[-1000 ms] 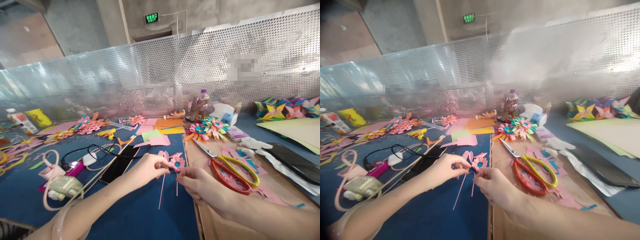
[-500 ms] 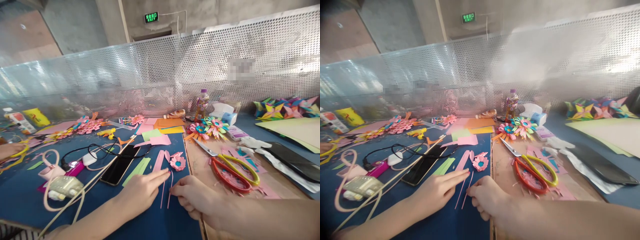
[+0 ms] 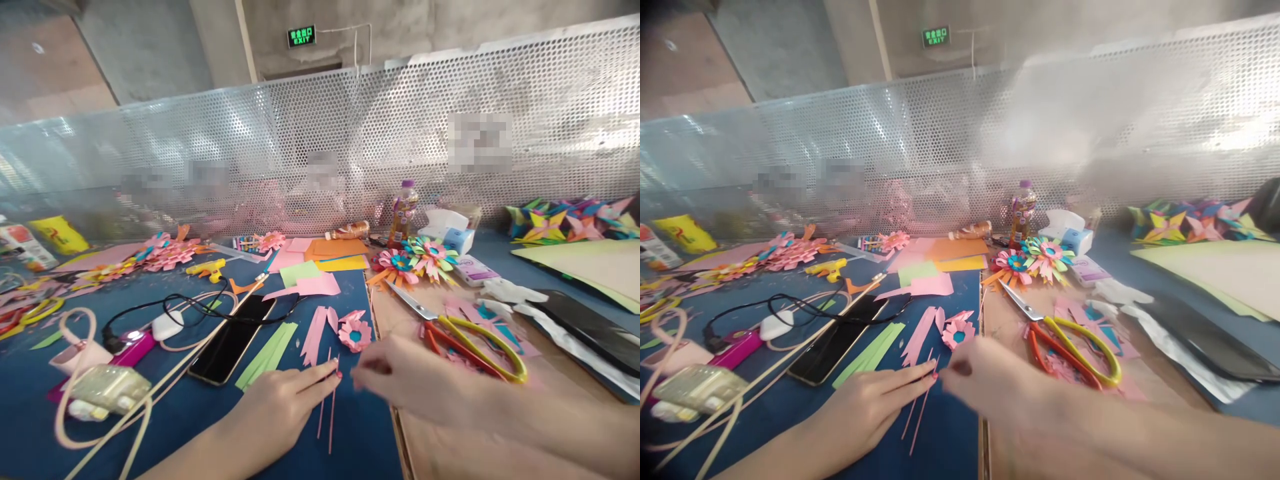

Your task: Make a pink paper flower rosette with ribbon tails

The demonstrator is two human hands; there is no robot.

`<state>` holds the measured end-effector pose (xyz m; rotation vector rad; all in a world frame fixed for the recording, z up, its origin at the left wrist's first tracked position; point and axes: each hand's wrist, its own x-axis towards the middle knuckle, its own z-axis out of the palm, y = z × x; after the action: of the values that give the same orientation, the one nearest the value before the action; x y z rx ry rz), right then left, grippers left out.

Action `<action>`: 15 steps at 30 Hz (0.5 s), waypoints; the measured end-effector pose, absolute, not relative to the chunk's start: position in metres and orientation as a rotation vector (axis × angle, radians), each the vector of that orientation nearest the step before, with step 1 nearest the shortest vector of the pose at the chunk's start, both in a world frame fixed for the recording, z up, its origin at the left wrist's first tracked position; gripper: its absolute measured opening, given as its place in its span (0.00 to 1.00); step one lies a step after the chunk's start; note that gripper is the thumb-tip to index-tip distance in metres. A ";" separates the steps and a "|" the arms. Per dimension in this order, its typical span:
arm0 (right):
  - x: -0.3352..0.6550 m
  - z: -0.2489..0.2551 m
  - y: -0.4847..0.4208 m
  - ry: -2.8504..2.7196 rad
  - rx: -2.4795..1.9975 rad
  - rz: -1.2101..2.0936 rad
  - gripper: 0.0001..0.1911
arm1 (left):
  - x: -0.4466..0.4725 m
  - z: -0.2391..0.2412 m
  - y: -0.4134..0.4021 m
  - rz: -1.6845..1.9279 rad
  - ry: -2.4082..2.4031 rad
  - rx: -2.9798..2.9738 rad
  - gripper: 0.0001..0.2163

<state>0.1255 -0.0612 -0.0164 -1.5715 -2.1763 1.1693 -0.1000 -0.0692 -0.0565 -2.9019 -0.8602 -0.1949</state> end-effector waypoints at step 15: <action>0.191 -0.036 0.053 -2.984 -1.166 -0.409 0.09 | -0.101 -0.062 -0.069 -0.466 -0.873 -2.848 0.24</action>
<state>0.1909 0.0526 -0.0356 -1.1665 -2.9839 -0.4093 -0.1011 -0.0691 -0.0615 -2.8483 -0.8731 -0.4659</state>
